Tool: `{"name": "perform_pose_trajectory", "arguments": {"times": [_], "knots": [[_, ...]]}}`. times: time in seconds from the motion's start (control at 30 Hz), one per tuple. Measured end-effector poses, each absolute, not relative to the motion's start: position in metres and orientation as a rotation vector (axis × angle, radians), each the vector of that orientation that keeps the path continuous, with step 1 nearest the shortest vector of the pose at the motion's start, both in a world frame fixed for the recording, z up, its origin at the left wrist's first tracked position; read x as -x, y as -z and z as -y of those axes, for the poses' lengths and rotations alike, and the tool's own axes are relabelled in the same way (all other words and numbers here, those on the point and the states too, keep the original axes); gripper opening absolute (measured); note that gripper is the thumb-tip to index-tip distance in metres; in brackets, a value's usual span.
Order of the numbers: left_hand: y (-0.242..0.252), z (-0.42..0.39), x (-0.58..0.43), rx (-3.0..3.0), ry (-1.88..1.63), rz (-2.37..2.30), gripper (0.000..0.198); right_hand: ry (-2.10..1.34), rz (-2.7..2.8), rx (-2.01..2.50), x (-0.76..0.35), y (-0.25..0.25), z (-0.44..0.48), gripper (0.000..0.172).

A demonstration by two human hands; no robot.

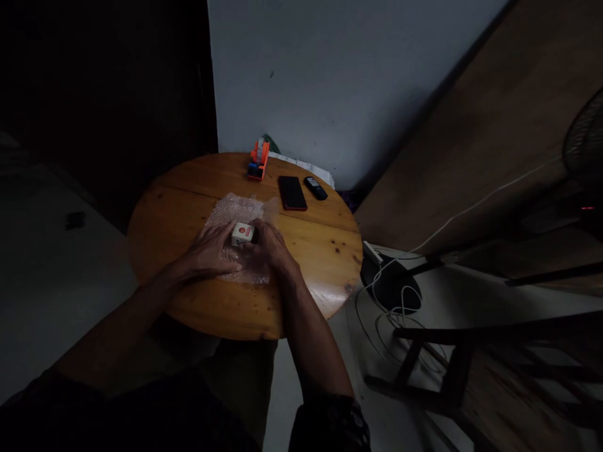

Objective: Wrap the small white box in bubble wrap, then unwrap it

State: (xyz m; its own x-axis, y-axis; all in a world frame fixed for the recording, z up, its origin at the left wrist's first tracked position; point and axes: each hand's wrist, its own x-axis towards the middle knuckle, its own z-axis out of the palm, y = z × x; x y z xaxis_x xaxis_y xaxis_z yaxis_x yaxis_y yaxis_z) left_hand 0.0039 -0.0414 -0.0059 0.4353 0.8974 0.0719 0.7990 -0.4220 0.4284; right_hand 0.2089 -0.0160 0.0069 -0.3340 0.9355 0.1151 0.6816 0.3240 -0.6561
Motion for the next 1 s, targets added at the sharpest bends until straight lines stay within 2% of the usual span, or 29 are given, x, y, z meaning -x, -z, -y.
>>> {"name": "perform_pose_trajectory", "arguments": {"times": [0.33, 0.53, 0.8, 1.0], "knots": [[0.008, 0.040, -0.004, -2.370, -0.413, -1.443, 0.110, -0.596, 2.208, 1.414, -0.210, -0.006, 0.016, 0.041], [0.006, 0.040, -0.004, -2.362, -0.406, -1.442, 0.111, -0.592, 2.215, 1.416, -0.210, -0.004, 0.013, 0.049], [0.009, 0.039, -0.004, -2.374, -0.419, -1.440, 0.111, -0.575, 2.253, 1.421, -0.207, -0.009, 0.014, 0.046], [-0.007, 0.035, 0.001, -2.340, -0.383, -1.482, 0.102, -0.573, 2.227, 1.445, -0.205, -0.011, 0.015, 0.047]]}}
